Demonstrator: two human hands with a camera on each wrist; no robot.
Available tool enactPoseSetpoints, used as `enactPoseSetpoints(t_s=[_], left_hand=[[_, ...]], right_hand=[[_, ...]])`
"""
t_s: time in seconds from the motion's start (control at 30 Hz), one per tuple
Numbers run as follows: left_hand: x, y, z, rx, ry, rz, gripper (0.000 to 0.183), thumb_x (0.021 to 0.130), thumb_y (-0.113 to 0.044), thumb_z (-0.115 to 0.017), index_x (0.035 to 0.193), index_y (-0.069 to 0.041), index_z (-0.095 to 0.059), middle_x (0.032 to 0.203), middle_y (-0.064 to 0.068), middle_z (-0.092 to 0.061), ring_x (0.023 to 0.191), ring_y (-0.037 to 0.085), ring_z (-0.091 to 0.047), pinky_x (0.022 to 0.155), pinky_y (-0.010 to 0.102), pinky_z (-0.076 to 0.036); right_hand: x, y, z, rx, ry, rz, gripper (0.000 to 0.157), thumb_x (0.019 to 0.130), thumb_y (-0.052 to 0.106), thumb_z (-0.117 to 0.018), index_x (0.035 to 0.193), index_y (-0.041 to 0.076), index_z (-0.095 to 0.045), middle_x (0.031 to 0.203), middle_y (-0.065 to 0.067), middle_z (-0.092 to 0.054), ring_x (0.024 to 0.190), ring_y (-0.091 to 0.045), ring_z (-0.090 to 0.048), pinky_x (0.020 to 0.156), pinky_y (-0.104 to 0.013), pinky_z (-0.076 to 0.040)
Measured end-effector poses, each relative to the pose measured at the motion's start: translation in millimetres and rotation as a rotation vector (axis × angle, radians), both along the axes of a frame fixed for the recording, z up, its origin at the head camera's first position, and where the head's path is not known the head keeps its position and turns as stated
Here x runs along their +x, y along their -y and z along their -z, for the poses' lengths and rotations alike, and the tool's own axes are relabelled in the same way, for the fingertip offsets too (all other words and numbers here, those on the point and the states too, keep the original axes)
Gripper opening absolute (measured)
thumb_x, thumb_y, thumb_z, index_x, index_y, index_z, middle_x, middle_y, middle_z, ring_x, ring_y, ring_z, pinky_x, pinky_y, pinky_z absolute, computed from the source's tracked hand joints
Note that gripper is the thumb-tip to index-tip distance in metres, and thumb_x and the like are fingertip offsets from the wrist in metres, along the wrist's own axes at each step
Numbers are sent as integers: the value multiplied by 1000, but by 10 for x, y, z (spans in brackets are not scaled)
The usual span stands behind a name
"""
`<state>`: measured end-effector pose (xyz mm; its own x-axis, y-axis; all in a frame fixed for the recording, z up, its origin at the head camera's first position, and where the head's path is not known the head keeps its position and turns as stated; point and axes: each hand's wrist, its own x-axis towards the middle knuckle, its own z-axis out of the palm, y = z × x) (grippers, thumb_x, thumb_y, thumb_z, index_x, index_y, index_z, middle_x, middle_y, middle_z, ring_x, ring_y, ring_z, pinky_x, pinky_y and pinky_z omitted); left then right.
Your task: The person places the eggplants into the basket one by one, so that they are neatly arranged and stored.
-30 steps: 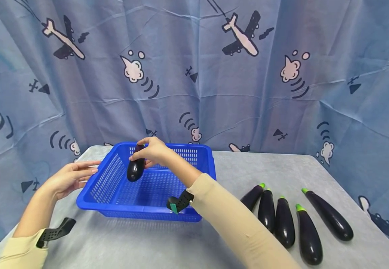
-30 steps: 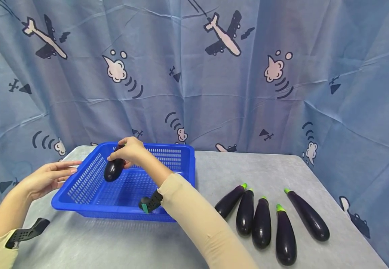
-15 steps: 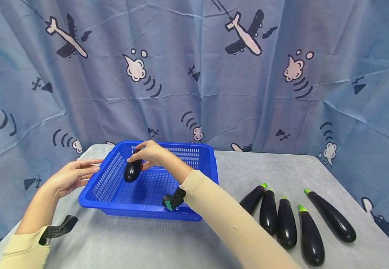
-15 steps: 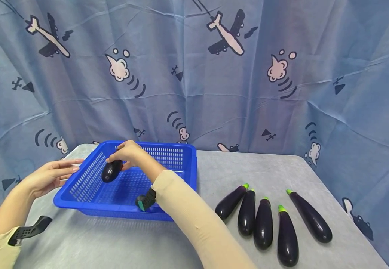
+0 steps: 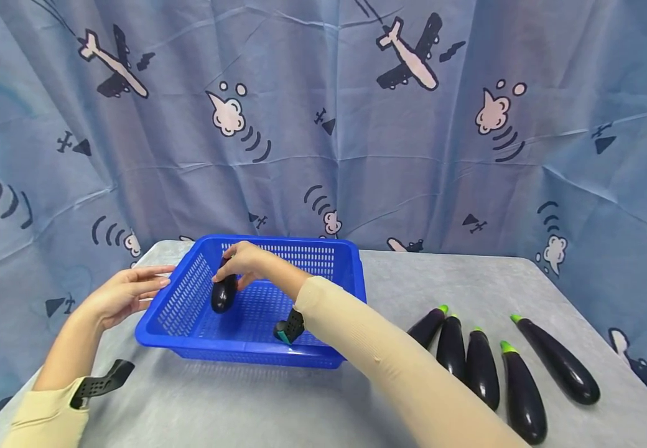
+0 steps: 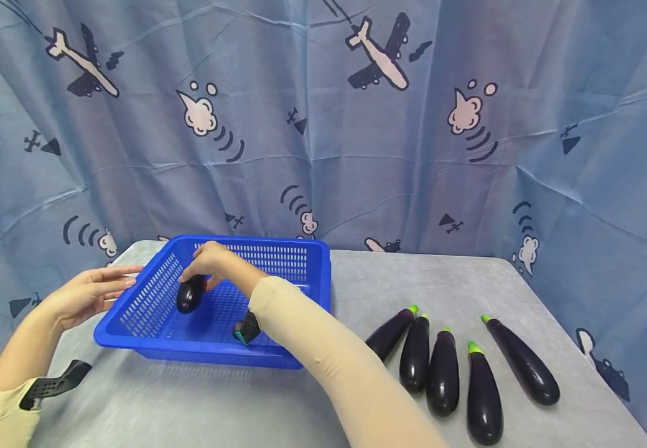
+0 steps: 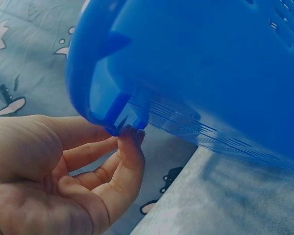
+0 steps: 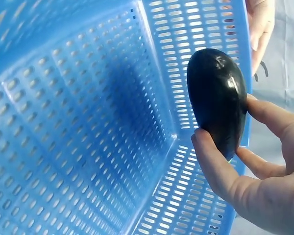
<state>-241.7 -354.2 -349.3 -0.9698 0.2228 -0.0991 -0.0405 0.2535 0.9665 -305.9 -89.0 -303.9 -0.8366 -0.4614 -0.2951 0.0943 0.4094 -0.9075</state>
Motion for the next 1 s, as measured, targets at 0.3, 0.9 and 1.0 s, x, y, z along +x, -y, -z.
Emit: enactPoseSetpoints(t_s=[0.3, 0.9, 1.0], left_hand=[[3, -22, -4, -6, 1, -7, 55, 110, -15, -58, 155, 10, -40, 110, -17, -73, 103, 4, -71, 88, 26, -61], [7, -20, -27, -4, 7, 0, 54, 110, -15, -58, 155, 10, -42, 111, -17, -73, 103, 4, -71, 88, 26, -61], [4, -26, -24, -12, 11, -7, 57, 110, -16, -58, 156, 12, -38, 111, -17, -72, 103, 3, -71, 89, 26, -61]], right_hand=[[-37, 17, 93, 53, 91, -64, 63, 93, 4, -80, 149, -5, -52, 143, -33, -55, 126, -53, -62, 98, -53, -58], [-58, 51, 460, -39, 138, -49, 66, 94, 5, -80, 151, -3, -48, 137, -28, -56, 120, -45, -67, 96, -48, -60], [-52, 47, 474, -48, 154, -59, 67, 95, 6, -79, 152, -4, -46, 135, -27, -56, 122, -45, -66, 97, -48, -60]])
